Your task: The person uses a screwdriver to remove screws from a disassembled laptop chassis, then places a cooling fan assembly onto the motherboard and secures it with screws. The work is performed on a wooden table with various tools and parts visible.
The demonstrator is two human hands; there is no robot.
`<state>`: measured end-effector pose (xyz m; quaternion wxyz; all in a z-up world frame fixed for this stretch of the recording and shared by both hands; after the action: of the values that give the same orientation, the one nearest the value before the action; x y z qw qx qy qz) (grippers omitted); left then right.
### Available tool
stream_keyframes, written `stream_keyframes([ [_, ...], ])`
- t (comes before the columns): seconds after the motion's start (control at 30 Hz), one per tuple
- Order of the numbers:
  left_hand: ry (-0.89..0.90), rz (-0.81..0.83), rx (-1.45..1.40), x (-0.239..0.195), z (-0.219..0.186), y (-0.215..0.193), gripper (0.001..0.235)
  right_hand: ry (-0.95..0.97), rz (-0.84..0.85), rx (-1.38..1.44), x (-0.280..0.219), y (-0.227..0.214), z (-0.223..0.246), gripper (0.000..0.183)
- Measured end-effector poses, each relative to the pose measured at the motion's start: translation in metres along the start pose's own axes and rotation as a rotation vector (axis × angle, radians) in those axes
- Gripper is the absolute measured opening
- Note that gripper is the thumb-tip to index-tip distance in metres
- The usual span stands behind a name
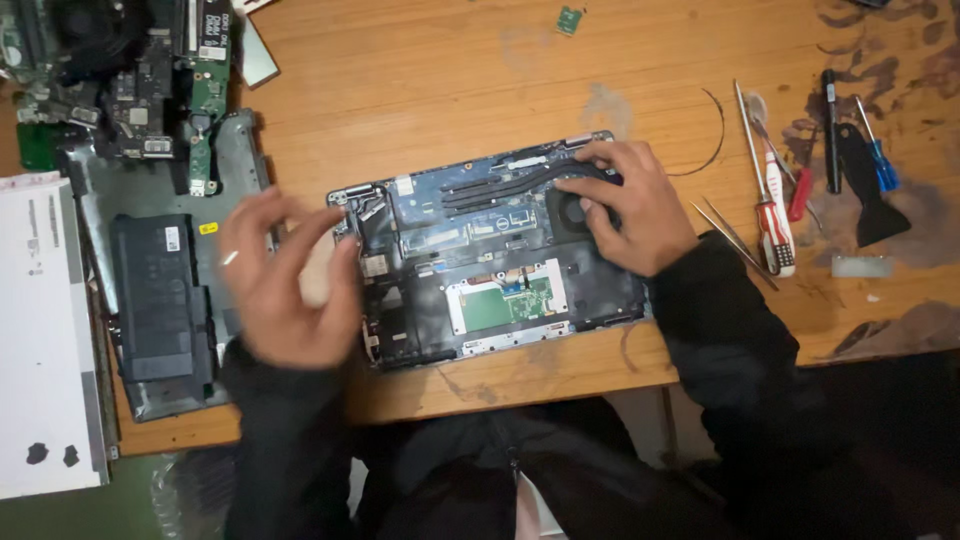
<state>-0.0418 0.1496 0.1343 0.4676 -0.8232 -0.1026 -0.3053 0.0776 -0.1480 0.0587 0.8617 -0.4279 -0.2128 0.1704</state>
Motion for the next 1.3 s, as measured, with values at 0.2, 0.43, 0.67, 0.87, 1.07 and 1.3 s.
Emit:
stream_keyframes([
  [0.2, 0.009, -0.256, 0.202, -0.080, 0.000, -0.067, 0.006, 0.085, -0.063, 0.081, 0.000, -0.007, -0.009, 0.035],
  [0.43, -0.085, -0.493, 0.281, -0.149, 0.008, -0.090, 0.010, 0.093, -0.186, -0.030, -0.014, -0.009, -0.038, 0.020],
  [0.67, -0.367, -0.195, 0.256, -0.150, 0.059, -0.084, 0.005, 0.280, -0.283, 0.055, -0.079, -0.021, -0.067, 0.023],
  [0.87, -0.270, 0.024, 0.324, -0.125, 0.080, -0.051, 0.008, 0.392, -0.406, -0.290, -0.145, -0.011, -0.063, 0.020],
  [1.07, -0.094, 0.122, 0.373, -0.101, 0.092, -0.032, 0.014, 0.391, -0.432, -0.318, -0.181, -0.018, -0.076, 0.019],
  [1.3, -0.072, 0.204, 0.321, -0.098, 0.093, -0.021, 0.016, 0.514, -0.500, -0.166, -0.200, -0.017, -0.107, 0.025],
])
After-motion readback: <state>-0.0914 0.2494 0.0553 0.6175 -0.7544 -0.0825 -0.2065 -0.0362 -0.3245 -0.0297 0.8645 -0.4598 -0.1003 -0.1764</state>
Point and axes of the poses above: each hand's wrist, its own x-axis towards the middle knuckle, its own y-axis out of the palm, z = x × y, the point moved 6 cm from there along x, towards the middle knuckle, and after that the axes turned 13 degrees about y, right-handed, at the moved point
